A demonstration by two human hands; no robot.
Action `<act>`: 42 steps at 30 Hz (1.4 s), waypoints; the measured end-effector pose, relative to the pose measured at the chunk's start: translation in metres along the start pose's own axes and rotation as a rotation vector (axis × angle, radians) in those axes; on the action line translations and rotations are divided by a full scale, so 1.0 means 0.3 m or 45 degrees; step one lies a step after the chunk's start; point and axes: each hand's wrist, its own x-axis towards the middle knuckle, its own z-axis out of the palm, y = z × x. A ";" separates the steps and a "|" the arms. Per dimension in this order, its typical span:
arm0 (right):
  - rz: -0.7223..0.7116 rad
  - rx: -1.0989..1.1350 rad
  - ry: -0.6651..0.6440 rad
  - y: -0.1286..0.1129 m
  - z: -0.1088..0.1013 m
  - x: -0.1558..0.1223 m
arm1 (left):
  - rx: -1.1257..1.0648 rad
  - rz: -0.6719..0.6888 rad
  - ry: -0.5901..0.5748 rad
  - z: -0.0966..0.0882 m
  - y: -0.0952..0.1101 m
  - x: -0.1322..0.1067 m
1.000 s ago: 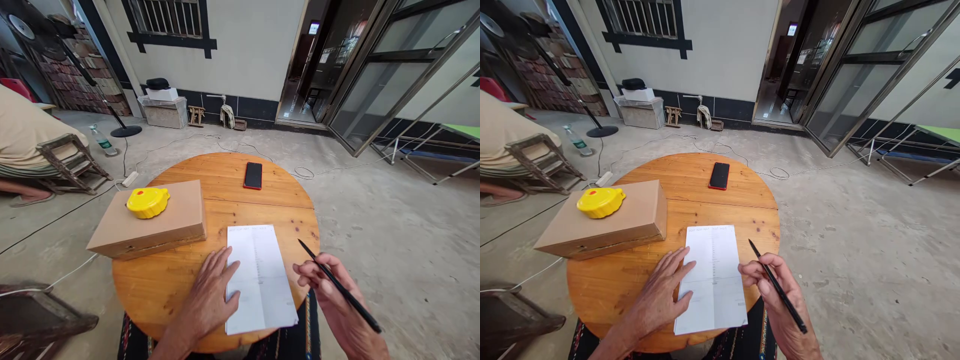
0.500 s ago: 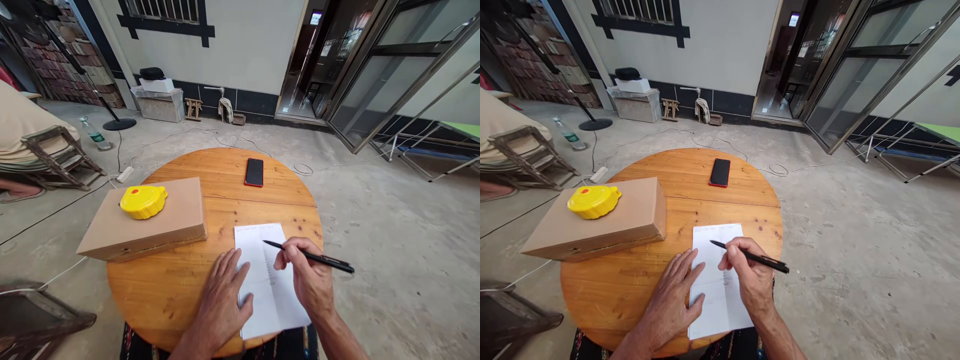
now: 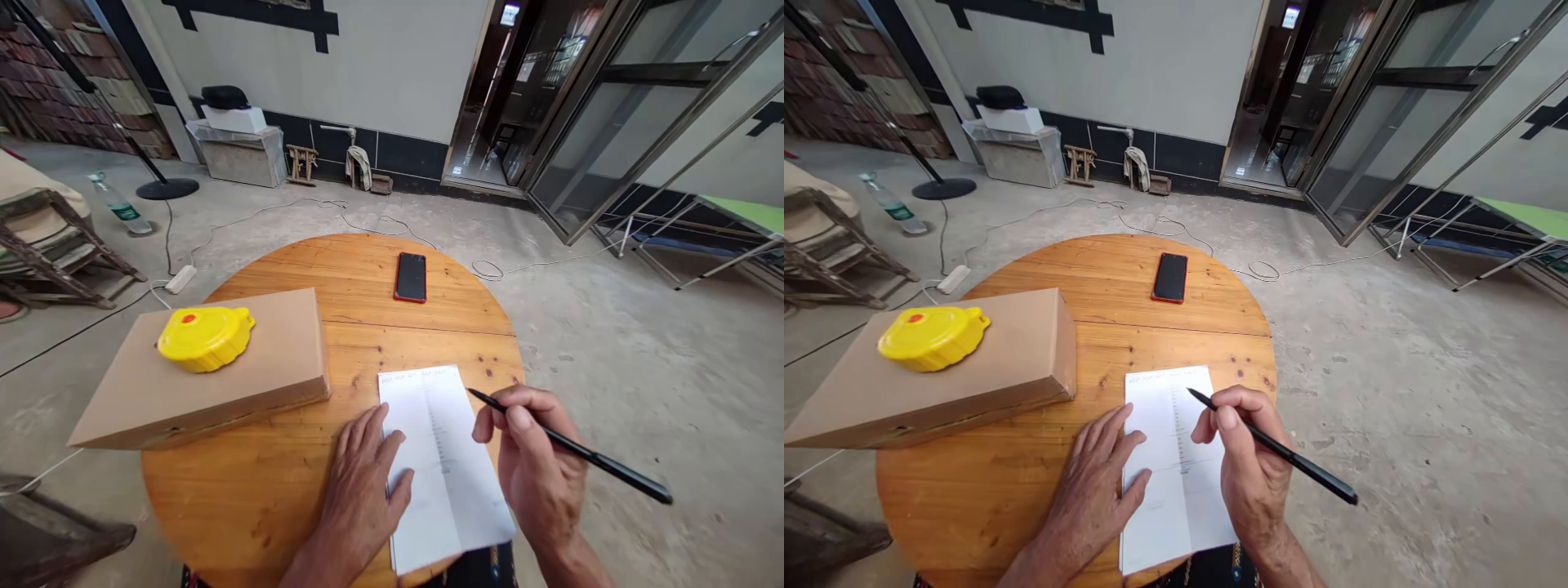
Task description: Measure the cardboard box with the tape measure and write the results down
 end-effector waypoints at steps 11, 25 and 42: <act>-0.016 -0.776 -0.565 0.075 -0.133 -0.312 | -0.013 -0.002 -0.196 -0.039 -0.021 0.023; 0.193 -0.719 -0.535 0.082 -0.060 -0.309 | 0.084 0.042 -0.107 -0.019 -0.014 0.005; 0.249 -0.284 -0.400 0.167 0.160 0.037 | 0.028 -0.047 -0.106 -0.023 -0.008 0.017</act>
